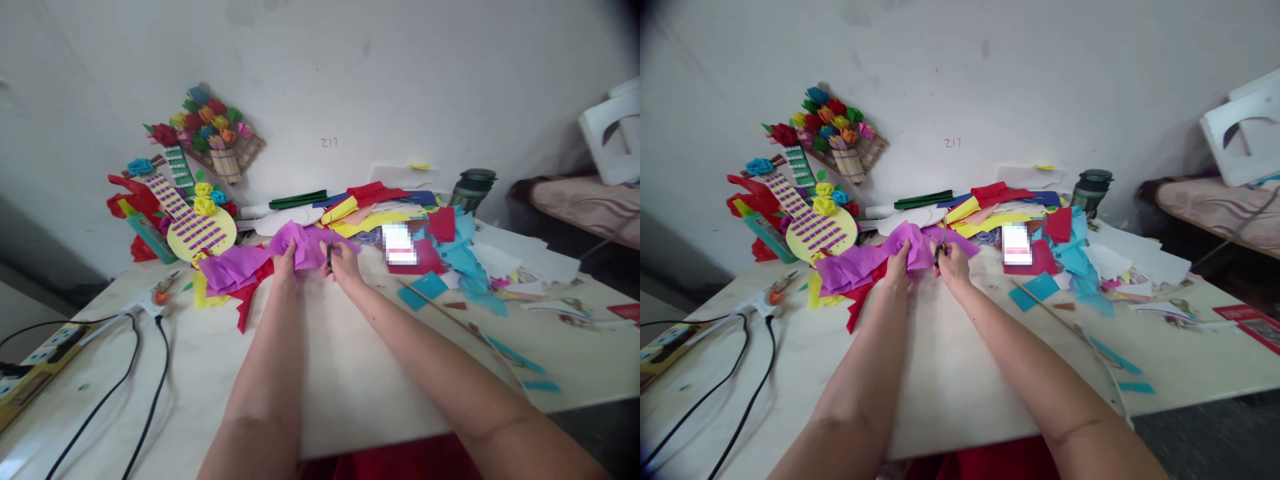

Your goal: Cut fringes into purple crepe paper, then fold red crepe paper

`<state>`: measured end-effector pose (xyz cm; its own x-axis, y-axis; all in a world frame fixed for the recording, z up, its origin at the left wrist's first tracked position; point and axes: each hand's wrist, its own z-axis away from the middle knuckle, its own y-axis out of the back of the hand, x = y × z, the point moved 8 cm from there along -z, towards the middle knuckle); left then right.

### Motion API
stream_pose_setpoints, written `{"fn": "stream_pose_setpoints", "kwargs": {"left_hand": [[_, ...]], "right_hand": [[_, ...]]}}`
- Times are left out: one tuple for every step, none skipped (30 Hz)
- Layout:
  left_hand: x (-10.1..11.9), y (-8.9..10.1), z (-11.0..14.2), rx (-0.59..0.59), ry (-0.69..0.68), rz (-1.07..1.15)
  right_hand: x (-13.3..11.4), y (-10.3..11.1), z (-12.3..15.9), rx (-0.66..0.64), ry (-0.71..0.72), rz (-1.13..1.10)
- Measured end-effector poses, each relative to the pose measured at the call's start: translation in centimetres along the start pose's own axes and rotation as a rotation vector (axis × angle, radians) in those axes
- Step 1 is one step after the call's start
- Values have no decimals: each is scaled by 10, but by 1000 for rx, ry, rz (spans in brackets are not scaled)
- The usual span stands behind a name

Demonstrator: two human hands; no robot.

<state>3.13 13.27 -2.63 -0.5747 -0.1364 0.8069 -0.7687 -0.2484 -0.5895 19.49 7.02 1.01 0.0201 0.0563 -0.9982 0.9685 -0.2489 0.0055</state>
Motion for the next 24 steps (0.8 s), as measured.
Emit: {"fn": "stream_pose_setpoints", "kwargs": {"left_hand": [[-1,-1,0,-13,-20,-10],[0,-2,0,-25,-46,-15],[0,-4,0,-38,-66,-17],[0,-4,0,-35,-85,-18],[0,-3,1,-24,-100,-21],[0,-2,1,-10,-107,-27],[0,-2,2,4,-112,-35],[0,-2,2,12,-113,-43],[0,-2,1,11,-111,-48],[0,-3,1,8,-107,-51],[0,-3,0,6,-107,-53],[0,-4,0,8,-112,-55],[0,-4,0,16,-118,-60],[0,-3,0,26,-119,-67],[0,-3,-1,38,-115,-76],[-1,-3,0,47,-106,-83],[-2,-3,0,50,-97,-87],[-3,-4,1,52,-93,-91],[-3,-4,1,55,-97,-98],[-2,-5,2,60,-110,-113],[0,-4,3,73,-131,-135],[2,-4,4,91,-157,-165],[5,-3,6,109,-185,-200],[7,-3,6,120,-213,-234]], "right_hand": [[5,-1,3,0,-21,-2],[10,-1,5,5,-47,-8],[16,-2,7,8,-73,-17],[20,-4,7,8,-97,-34],[25,-5,8,7,-121,-61],[28,-7,7,8,-147,-97],[32,-8,7,13,-172,-142],[35,-9,7,21,-198,-190],[37,-9,7,32,-220,-236],[38,-9,7,49,-237,-276],[39,-8,7,65,-246,-309],[39,-6,8,84,-249,-332],[39,-5,8,103,-248,-348],[38,-3,8,122,-245,-357],[38,-1,8,138,-239,-363],[37,1,9,150,-230,-365],[37,3,9,159,-220,-365],[36,4,9,167,-206,-362],[36,6,9,173,-190,-357],[35,7,9,181,-174,-350],[35,8,9,191,-161,-344],[35,9,9,200,-150,-338],[36,9,9,210,-142,-333],[36,10,9,217,-138,-326]]}}
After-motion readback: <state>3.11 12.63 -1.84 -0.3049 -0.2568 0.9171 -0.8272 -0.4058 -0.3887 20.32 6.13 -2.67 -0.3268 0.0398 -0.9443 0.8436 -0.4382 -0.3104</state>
